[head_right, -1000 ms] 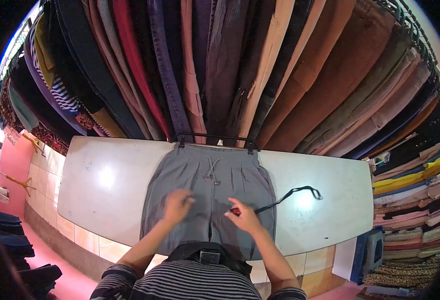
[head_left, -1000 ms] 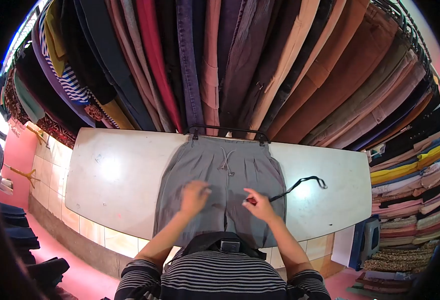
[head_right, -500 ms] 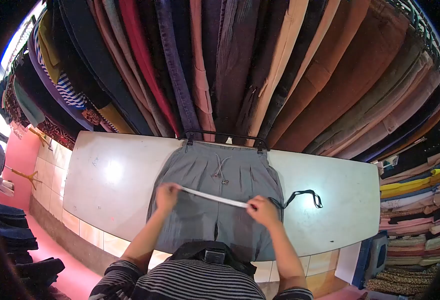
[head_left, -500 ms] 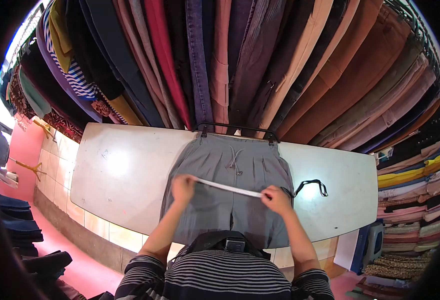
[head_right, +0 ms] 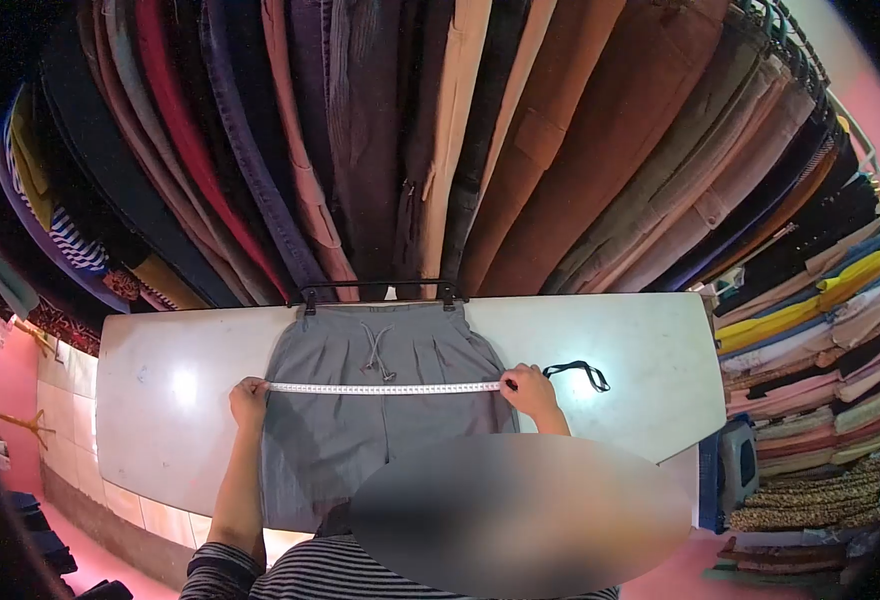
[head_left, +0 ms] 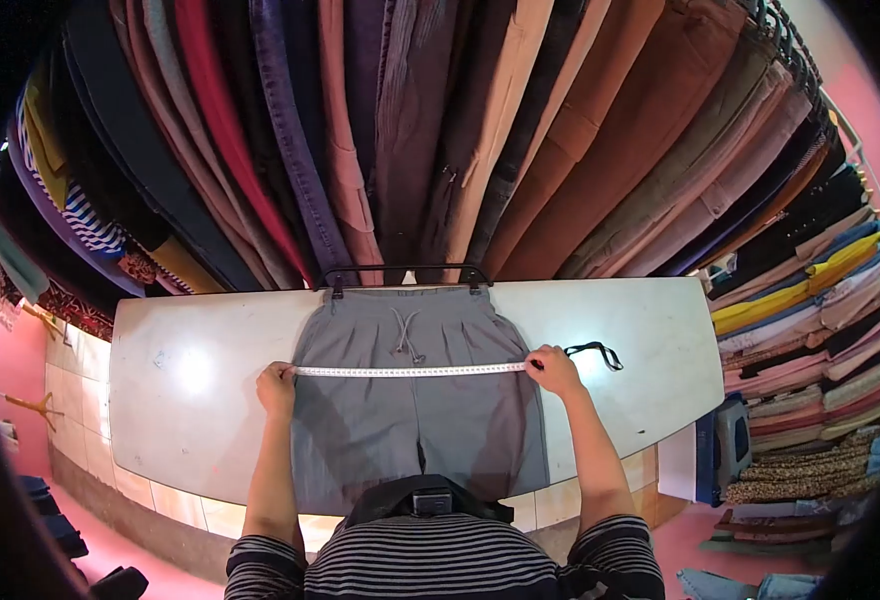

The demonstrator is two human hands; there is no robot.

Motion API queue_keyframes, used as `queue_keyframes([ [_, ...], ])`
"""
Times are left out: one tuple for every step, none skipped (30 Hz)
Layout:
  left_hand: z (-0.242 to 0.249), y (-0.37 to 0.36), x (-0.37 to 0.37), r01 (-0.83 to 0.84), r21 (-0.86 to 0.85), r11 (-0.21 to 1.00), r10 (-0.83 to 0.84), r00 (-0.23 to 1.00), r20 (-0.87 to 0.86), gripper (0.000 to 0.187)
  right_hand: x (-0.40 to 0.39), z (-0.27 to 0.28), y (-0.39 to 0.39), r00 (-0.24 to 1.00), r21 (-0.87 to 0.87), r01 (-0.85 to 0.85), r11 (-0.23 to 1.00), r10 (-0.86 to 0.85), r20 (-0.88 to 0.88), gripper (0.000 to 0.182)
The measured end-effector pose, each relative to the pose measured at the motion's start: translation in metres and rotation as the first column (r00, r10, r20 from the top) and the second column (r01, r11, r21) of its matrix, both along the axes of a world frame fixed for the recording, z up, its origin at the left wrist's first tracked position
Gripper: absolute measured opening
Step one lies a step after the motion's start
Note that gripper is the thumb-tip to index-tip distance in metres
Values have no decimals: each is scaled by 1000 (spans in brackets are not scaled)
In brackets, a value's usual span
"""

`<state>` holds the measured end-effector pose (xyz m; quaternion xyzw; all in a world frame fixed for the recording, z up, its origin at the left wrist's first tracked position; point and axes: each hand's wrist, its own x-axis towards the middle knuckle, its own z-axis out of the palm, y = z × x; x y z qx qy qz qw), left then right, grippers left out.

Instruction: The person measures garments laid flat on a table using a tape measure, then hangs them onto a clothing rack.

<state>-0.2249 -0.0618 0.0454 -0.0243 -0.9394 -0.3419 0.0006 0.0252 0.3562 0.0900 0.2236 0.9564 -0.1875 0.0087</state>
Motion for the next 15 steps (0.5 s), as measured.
queue_keyframes([
  [-3, -2, -1, 5, 62, 998, -5, 1000, 1, 6, -2, -1, 6, 1000, 18, 18, 1000, -18, 4, 13],
  [-6, -3, -2, 5, 58, 998, -6, 1000, 4, 6, -2, -3, 11, 999, 34, 34, 999, -34, 9, 13],
  [-4, -3, -3, 7, 65, 998, -8, 1000, 13, 4, -2, -4, 14, 998, 61, 50, 997, -51, 20, 13],
  [-3, -4, -4, 9, 71, 997, -11, 1000, 23, 3, -2, -5, 17, 999, 58, 49, 997, -50, 21, 13],
  [-2, -5, -4, 8, 69, 998, -9, 1000, 22, 3, -2, -7, 20, 997, 78, 74, 994, -76, 27, 13],
  [0, -5, -3, 32, 107, 994, -32, 999, -4, 6, -3, -7, 22, 994, 98, 98, 990, -102, 31, 13],
  [0, -6, -4, 56, 145, 988, -52, 998, -31, 12, -3, -7, 23, 994, 62, 106, 992, -108, 28, 12],
  [-2, -8, -4, 52, 143, 988, -48, 998, -30, 12, -2, -8, 24, 994, 60, 102, 993, -104, 30, 12],
  [-6, -9, -6, 41, 168, 985, -41, 999, -3, 18, -2, -8, 24, 996, 62, 86, 994, -88, 21, 12],
  [-9, -11, -8, 28, 192, 981, -34, 999, 23, 24, -3, -9, 25, 997, 63, 70, 996, -71, 11, 12],
  [-13, -13, -9, 22, 188, 982, -27, 999, 24, 24, -4, -10, 25, 998, 59, 64, 996, -64, 12, 12],
  [-13, -13, -8, 35, 216, 976, -37, 999, 4, 27, -5, -10, 25, 999, 72, 53, 996, -53, -6, 10],
  [-14, -14, -7, 47, 242, 969, -45, 999, -15, 30, -5, -11, 25, 999, 82, 42, 996, -40, -23, 8],
  [-15, -14, -8, 37, 237, 971, -35, 999, -16, 30, -6, -11, 26, 999, 77, 31, 997, -29, -24, 8],
  [-16, -15, -7, 32, 252, 967, -30, 999, -12, 30, -6, -11, 24, 999, 81, 34, 996, -32, -28, 8],
])
